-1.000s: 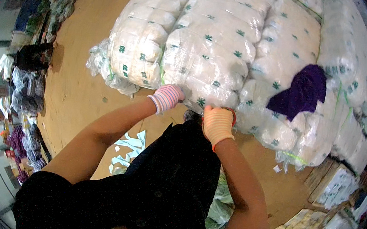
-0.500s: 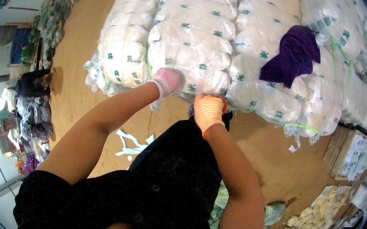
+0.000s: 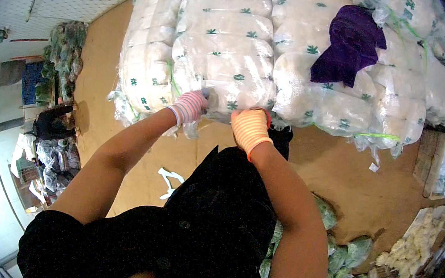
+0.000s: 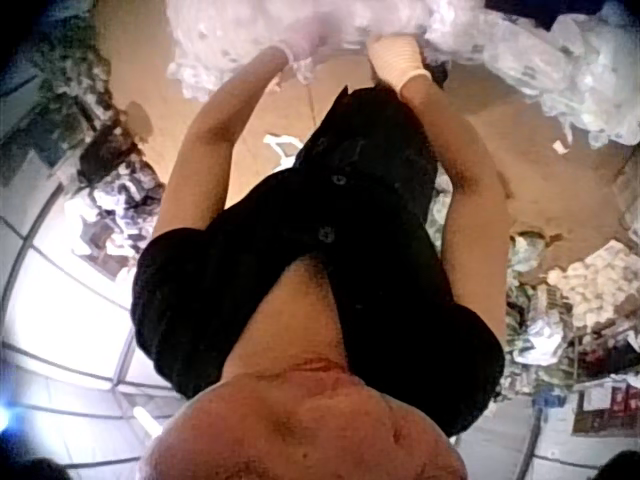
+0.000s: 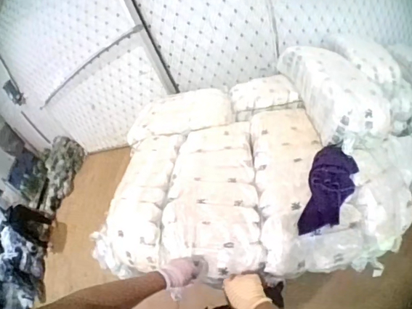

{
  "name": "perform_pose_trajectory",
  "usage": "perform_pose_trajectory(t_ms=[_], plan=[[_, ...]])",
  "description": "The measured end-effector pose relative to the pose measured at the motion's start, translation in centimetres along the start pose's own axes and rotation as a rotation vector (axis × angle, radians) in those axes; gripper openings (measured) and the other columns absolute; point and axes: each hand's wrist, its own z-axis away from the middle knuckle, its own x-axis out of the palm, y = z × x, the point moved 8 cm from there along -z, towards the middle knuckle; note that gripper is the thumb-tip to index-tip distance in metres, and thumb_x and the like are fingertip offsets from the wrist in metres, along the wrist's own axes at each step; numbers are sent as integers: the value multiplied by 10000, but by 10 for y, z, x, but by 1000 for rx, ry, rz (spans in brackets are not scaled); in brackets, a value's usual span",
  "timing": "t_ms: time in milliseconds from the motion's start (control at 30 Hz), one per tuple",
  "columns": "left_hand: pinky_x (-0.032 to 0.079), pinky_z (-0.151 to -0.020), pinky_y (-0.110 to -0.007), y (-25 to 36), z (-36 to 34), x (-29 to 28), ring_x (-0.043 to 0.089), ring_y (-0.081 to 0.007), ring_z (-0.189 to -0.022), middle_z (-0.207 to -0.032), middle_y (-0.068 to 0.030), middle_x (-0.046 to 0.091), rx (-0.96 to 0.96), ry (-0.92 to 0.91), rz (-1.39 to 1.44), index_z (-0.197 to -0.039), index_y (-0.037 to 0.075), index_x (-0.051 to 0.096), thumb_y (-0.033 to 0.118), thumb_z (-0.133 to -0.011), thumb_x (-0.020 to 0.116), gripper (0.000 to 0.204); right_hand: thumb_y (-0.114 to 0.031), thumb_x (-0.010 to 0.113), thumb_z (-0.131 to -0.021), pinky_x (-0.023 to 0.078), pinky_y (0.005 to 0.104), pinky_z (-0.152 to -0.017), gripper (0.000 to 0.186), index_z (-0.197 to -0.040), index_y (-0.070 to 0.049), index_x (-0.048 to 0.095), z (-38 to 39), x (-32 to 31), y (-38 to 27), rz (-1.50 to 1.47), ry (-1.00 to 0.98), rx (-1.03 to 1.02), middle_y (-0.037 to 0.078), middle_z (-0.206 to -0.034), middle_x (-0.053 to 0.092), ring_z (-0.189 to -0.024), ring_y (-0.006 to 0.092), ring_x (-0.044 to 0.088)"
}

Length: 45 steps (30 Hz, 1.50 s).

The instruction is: The person cuts through green plastic straps and plastic film on large white bales using shears and then wipes the surface of the bales with a cloth.

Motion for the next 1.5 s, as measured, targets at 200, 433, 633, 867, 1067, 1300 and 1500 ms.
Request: perform_pose_trajectory(t_ms=[200, 433, 633, 867, 1067, 1300, 1500], plan=[[499, -707, -384, 1, 0, -3, 600, -351, -812, -842, -204, 609, -20, -9, 80, -893, 23, 628, 72, -637, 602, 262, -202, 560, -741, 483, 418, -652, 206, -858, -38, 600, -6, -7, 5, -46, 66, -99, 182, -795, 625, -750, 330, 615], [503, -720, -379, 2, -1, 0, 604, -347, -802, -830, -198, 612, -72, -90, 105, -911, 34, 632, 85, -638, 602, 279, -135, 528, -766, 488, 409, -652, 212, -928, -27, 613, -24, -20, -7, -25, -46, -192, 165, -853, 649, -805, 297, 630], [503, -703, -381, -1, 1, 3, 606, -340, -783, -792, -201, 605, -34, -30, 58, -921, 24, 624, 108, -653, 600, 282, -78, 515, -759, 501, 415, -632, 207, -925, -6, 616, -23, -18, -4, -53, -46, -211, 178, -828, 651, -776, 309, 639], [488, -678, -394, -73, 38, 26, 598, -322, -753, -816, -153, 601, -546, 37, 708, -881, 104, 617, 101, -596, 648, 286, -188, 543, -738, 472, 439, -593, 192, -840, -30, 578, -20, 14, 2, -61, -5, -120, 191, -724, 619, -688, 330, 613], [474, -727, -382, -52, 61, 7, 591, -288, -842, -952, -86, 594, -87, 298, -59, -894, 170, 635, 104, -602, 605, 301, -266, 584, -744, 454, 438, -620, 256, -911, -74, 555, 29, 9, 4, -100, 64, -109, 143, -828, 600, -776, 299, 594], [462, -796, -381, -85, 48, 71, 586, -299, -891, -1021, -101, 591, -299, 198, 108, -940, 177, 640, 47, -655, 557, 324, -219, 678, -672, 455, 423, -680, 332, -925, -57, 539, 94, -2, 52, -538, 182, 283, 124, -807, 600, -750, 319, 584], [471, -743, -280, -109, 54, 110, 588, -178, -808, -895, -77, 626, -169, 732, 870, -967, 58, 632, 8, -695, 621, 277, -236, 725, -660, 453, 343, -724, 516, -1066, 6, 518, 155, -36, 191, -682, 1007, 758, 120, -886, 600, -794, 238, 582]])
